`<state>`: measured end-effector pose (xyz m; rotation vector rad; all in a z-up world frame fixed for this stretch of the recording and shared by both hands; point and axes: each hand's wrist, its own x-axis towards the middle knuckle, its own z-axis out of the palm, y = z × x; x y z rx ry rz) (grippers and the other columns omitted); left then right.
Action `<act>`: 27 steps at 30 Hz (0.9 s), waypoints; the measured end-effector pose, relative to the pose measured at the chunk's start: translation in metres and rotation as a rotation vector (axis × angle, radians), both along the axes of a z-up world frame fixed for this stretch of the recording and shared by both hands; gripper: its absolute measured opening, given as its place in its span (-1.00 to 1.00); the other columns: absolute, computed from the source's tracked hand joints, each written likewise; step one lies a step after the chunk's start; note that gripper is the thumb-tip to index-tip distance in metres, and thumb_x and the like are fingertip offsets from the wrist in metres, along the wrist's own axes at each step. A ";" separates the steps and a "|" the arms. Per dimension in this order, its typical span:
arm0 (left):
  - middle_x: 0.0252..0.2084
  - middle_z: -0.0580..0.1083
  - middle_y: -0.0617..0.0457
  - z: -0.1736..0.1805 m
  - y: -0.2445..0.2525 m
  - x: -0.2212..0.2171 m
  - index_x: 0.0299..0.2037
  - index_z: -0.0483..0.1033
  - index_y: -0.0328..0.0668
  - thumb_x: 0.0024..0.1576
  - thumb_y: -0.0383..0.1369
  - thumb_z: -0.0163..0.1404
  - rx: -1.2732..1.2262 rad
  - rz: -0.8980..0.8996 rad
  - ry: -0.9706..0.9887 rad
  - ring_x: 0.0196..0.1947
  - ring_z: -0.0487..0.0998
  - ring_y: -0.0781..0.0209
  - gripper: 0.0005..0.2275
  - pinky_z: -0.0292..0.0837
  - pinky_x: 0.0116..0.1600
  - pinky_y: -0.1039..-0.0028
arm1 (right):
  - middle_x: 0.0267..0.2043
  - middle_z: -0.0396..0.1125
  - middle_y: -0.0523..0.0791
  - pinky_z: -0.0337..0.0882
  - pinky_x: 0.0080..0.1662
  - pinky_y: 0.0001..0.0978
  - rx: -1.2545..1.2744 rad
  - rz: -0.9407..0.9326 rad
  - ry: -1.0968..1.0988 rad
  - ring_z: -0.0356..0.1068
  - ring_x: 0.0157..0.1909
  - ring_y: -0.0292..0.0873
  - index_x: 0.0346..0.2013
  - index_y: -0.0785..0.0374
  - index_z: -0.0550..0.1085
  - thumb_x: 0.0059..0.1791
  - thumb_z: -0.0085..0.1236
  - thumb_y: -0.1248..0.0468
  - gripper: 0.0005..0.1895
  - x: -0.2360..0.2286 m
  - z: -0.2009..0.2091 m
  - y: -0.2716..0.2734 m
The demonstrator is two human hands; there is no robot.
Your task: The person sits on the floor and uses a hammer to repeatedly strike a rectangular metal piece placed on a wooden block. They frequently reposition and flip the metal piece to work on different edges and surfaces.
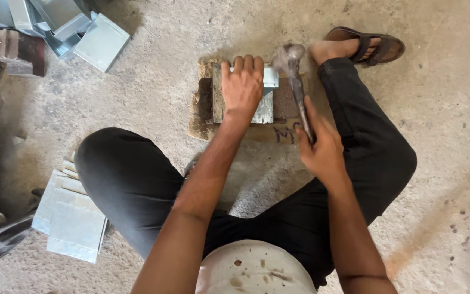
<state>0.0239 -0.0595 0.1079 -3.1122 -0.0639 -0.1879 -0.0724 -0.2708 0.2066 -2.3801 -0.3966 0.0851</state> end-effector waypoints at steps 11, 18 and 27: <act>-0.18 0.56 -0.04 -0.003 0.000 0.002 -0.15 0.52 -0.17 0.24 -0.37 -0.12 -0.028 0.039 -0.057 -0.10 0.58 0.11 -0.85 0.38 0.15 0.01 | 0.23 0.40 0.14 0.48 -0.05 -0.46 0.449 -0.070 -0.191 0.47 0.01 -0.21 0.45 0.43 0.22 0.13 0.14 0.45 -0.41 -0.011 0.007 0.008; -0.18 0.58 -0.05 -0.003 0.008 0.006 -0.15 0.53 -0.17 0.23 -0.39 -0.12 0.039 0.044 -0.053 -0.13 0.60 0.11 -0.85 0.42 0.15 -0.05 | -0.01 0.48 0.01 0.44 -0.07 -0.40 0.278 -0.042 0.077 0.47 -0.10 -0.26 0.45 0.34 0.26 0.10 0.24 0.41 -0.37 0.005 -0.077 -0.015; 0.17 0.50 -0.21 -0.019 0.045 0.009 0.14 0.55 -0.06 -0.20 -0.59 -0.03 0.040 0.200 -0.400 0.25 0.35 -0.13 -0.41 0.14 0.23 -0.14 | 0.01 0.42 -0.06 0.37 -0.32 -0.43 0.517 -0.272 0.385 0.36 -0.26 -0.31 0.41 0.30 0.26 0.01 0.16 0.44 -0.35 0.003 -0.179 -0.013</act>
